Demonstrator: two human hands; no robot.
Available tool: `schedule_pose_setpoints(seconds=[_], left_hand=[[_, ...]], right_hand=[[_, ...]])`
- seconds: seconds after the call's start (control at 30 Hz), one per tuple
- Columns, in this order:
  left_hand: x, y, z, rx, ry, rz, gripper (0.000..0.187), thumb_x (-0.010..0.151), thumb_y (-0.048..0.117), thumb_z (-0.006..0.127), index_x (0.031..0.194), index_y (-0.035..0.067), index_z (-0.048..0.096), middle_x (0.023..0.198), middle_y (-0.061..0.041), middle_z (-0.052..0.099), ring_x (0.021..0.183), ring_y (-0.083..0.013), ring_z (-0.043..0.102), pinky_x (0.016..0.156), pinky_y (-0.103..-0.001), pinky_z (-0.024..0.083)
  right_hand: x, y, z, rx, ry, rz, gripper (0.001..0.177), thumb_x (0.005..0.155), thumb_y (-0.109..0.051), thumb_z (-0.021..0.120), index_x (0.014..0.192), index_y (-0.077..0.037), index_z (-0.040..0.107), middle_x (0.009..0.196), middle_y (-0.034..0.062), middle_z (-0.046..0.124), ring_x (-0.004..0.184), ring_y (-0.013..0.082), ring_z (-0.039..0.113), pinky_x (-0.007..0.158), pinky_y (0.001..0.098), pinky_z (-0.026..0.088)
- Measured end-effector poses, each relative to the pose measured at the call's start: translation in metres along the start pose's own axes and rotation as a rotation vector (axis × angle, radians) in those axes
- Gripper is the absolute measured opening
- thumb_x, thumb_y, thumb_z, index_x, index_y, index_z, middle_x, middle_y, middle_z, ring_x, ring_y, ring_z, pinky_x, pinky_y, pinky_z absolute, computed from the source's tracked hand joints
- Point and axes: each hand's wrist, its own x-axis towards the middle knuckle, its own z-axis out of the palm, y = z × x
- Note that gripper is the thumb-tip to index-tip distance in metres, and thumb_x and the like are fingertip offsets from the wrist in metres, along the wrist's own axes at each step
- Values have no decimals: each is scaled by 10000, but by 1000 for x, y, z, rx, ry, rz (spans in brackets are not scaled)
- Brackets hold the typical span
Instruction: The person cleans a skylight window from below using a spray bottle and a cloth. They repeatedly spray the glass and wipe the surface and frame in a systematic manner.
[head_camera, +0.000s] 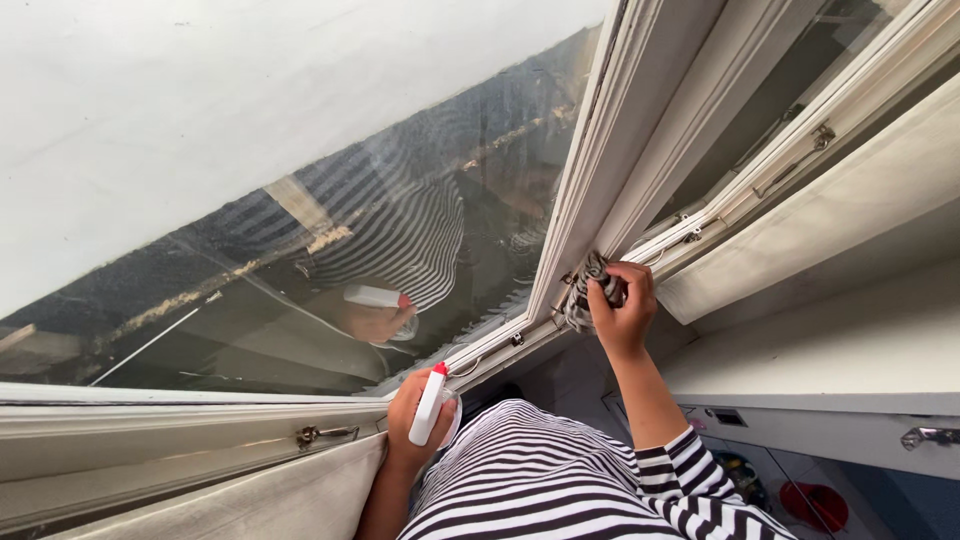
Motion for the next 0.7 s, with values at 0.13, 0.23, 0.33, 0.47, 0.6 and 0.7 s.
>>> schedule_pose_setpoints(seconds=[0.13, 0.23, 0.33, 0.47, 0.6, 0.7], left_hand=[[1, 0, -6, -29, -44, -7, 311, 800, 71, 735, 1087, -5, 641, 1104, -166, 700, 919, -303, 704, 821, -356, 553], [2, 1, -10, -54, -65, -28, 316, 807, 76, 731, 1099, -10, 645, 1102, -165, 698, 930, -303, 705, 826, -360, 551], [1, 2, -16, -29, -67, -30, 318, 813, 85, 730, 1104, -13, 647, 1094, -165, 697, 935, -306, 695, 829, -360, 544], [-1, 0, -24, -15, -58, -46, 288, 832, 87, 732, 1090, -10, 648, 1106, -170, 692, 952, -315, 686, 850, -363, 538], [-5, -2, -30, -38, -54, -69, 225, 839, 73, 733, 1032, 5, 638, 1145, -173, 697, 966, -309, 686, 869, -365, 539], [-5, -3, -33, -59, -38, -69, 246, 818, 54, 725, 1040, -4, 637, 1134, -174, 691, 981, -311, 687, 880, -372, 536]], right_hand=[[1, -8, 11, -197, 41, -122, 266, 856, -83, 832, 1030, -80, 631, 1023, 111, 606, 932, 271, 643, 779, 387, 554], [-6, -7, 21, -316, 30, -59, 239, 820, -112, 867, 982, -118, 690, 958, 104, 578, 795, 232, 644, 631, 358, 548], [-15, -8, 26, -356, -13, -36, 215, 825, -113, 859, 978, -131, 710, 950, 73, 586, 757, 223, 649, 619, 362, 551], [-11, -8, 20, -360, 21, -66, 211, 854, -121, 865, 965, -121, 685, 955, 67, 576, 789, 252, 657, 637, 372, 551], [-2, -5, 17, -410, 73, -156, 198, 865, -92, 858, 955, -102, 683, 934, 65, 574, 771, 261, 659, 617, 378, 543], [-1, -4, 27, -444, 56, -128, 188, 866, -87, 852, 952, -116, 687, 929, 79, 564, 749, 266, 660, 621, 382, 549]])
